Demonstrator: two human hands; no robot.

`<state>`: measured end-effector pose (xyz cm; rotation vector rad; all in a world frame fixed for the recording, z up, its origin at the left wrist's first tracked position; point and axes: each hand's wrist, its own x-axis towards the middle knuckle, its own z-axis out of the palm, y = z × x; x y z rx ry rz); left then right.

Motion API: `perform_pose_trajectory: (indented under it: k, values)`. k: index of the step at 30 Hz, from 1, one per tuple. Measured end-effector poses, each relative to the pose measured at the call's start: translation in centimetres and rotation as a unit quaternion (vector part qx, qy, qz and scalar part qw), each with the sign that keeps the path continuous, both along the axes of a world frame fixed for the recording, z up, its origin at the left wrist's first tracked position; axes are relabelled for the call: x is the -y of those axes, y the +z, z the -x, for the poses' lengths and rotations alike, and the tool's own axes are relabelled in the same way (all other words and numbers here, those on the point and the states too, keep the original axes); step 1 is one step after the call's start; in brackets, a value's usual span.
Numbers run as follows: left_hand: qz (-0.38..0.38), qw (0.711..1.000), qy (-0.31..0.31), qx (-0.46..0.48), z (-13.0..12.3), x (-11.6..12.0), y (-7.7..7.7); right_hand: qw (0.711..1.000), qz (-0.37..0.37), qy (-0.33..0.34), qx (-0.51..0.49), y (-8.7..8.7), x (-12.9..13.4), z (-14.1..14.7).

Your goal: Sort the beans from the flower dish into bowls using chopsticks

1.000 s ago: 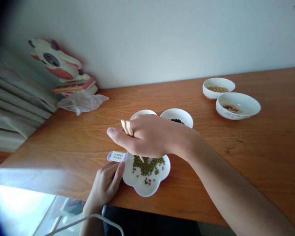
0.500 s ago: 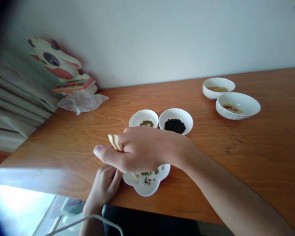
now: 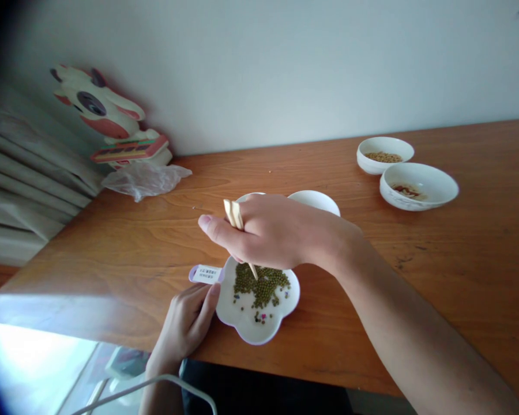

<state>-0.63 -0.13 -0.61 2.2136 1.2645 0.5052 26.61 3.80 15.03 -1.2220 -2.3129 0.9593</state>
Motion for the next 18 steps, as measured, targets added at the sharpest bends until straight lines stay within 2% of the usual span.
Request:
perform_pose_trajectory:
  k: [6, 18]
  values:
    - [0.0, 1.0, -0.001, -0.002, 0.0, -0.1, 0.0, 0.997, -0.01, -0.057, 0.042, -0.7, -0.7, -1.4]
    - [0.0, 1.0, -0.001, -0.003, 0.0, 0.0, 0.1, 0.998, 0.001, -0.053, 0.043, -1.0, -0.8, -1.2]
